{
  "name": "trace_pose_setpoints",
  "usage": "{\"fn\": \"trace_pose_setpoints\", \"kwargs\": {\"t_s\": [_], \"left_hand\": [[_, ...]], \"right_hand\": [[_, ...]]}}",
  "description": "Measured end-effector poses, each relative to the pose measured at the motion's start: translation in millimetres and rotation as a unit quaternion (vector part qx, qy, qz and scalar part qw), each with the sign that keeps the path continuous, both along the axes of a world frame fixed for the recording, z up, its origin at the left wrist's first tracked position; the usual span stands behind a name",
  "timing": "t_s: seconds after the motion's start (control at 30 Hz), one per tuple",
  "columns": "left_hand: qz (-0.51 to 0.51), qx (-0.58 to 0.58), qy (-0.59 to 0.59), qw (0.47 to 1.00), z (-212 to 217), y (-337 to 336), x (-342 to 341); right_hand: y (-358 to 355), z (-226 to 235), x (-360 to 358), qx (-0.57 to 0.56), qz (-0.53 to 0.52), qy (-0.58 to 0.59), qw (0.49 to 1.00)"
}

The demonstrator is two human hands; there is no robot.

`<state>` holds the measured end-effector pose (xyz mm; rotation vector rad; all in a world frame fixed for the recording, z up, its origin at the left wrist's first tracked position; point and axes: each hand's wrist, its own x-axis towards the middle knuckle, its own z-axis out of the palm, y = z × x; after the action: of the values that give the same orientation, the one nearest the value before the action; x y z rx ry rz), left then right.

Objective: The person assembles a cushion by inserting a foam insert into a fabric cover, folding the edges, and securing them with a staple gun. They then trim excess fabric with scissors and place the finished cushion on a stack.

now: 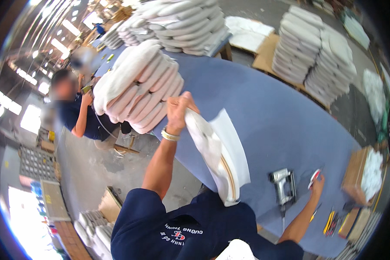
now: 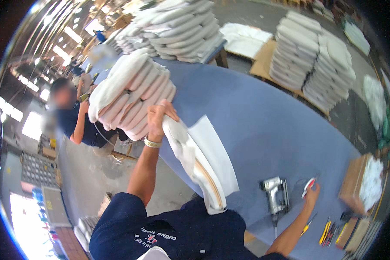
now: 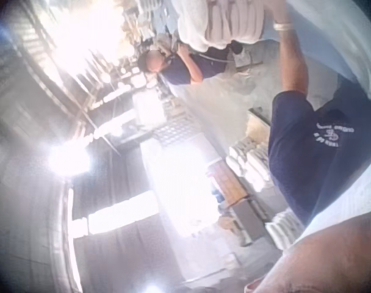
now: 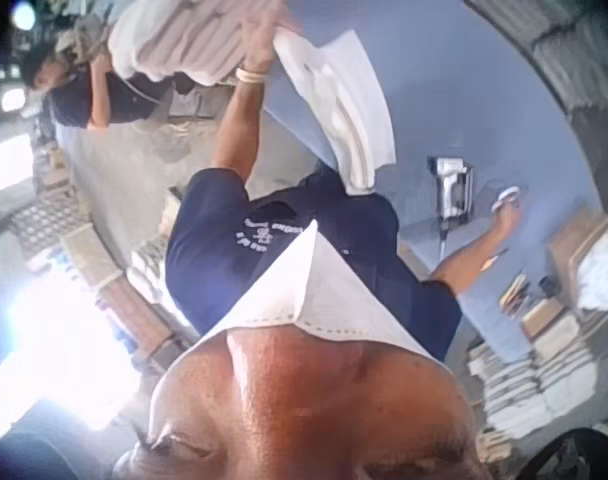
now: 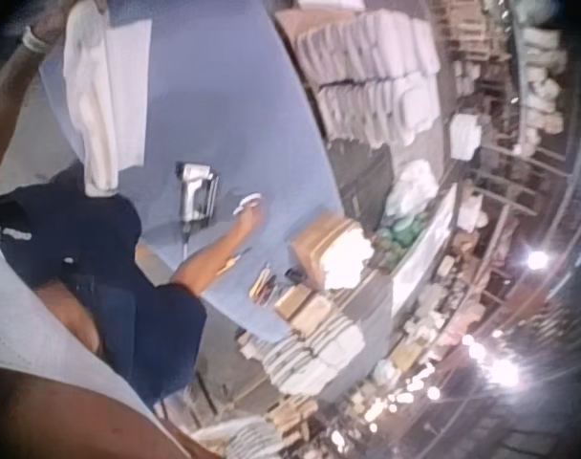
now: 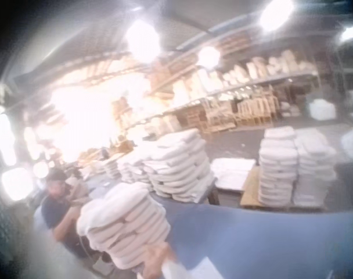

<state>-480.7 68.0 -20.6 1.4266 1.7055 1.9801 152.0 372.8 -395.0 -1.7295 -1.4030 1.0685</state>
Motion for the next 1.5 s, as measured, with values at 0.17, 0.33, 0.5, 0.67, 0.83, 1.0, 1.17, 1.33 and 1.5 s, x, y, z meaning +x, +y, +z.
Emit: {"fn": "trace_pose_setpoints", "kwargs": {"t_s": [0.17,0.33,0.5,0.67,0.83,1.0,1.17,1.33,1.5], "left_hand": [[-0.070,-0.006,0.092,0.993,37.9,12.8,46.2],[-0.104,-0.001,0.167,0.980,34.8,43.5,51.0],[-0.032,-0.091,0.109,0.989,36.5,26.8,36.7],[0.080,-0.104,0.109,0.985,27.5,-16.5,17.0],[0.161,-0.121,0.225,0.953,28.5,-55.2,15.7],[0.173,-0.177,0.362,0.899,48.5,-107.2,42.0],[0.117,-0.261,0.291,0.913,55.2,-132.5,51.5],[0.210,-0.149,0.280,0.925,23.3,-144.5,59.0],[0.221,-0.061,-0.063,0.971,-59.6,-151.7,82.2]], "right_hand": [[-82.0,176.0,-154.9,-0.018,0.129,0.310,0.942],[-169.5,316.4,-288.5,0.021,0.343,0.384,0.857],[-215.0,332.2,-334.6,0.123,0.465,0.242,0.843],[-227.1,263.1,-341.2,0.073,0.444,0.183,0.874],[-218.9,199.2,-355.5,0.061,0.384,0.300,0.871],[-201.3,208.9,-370.2,0.053,0.444,0.315,0.837],[-196.4,222.5,-384.2,0.050,0.455,0.322,0.829],[-169.6,248.3,-391.3,0.116,0.491,0.233,0.831],[-144.9,353.8,-410.0,0.254,0.529,0.029,0.809]]}}
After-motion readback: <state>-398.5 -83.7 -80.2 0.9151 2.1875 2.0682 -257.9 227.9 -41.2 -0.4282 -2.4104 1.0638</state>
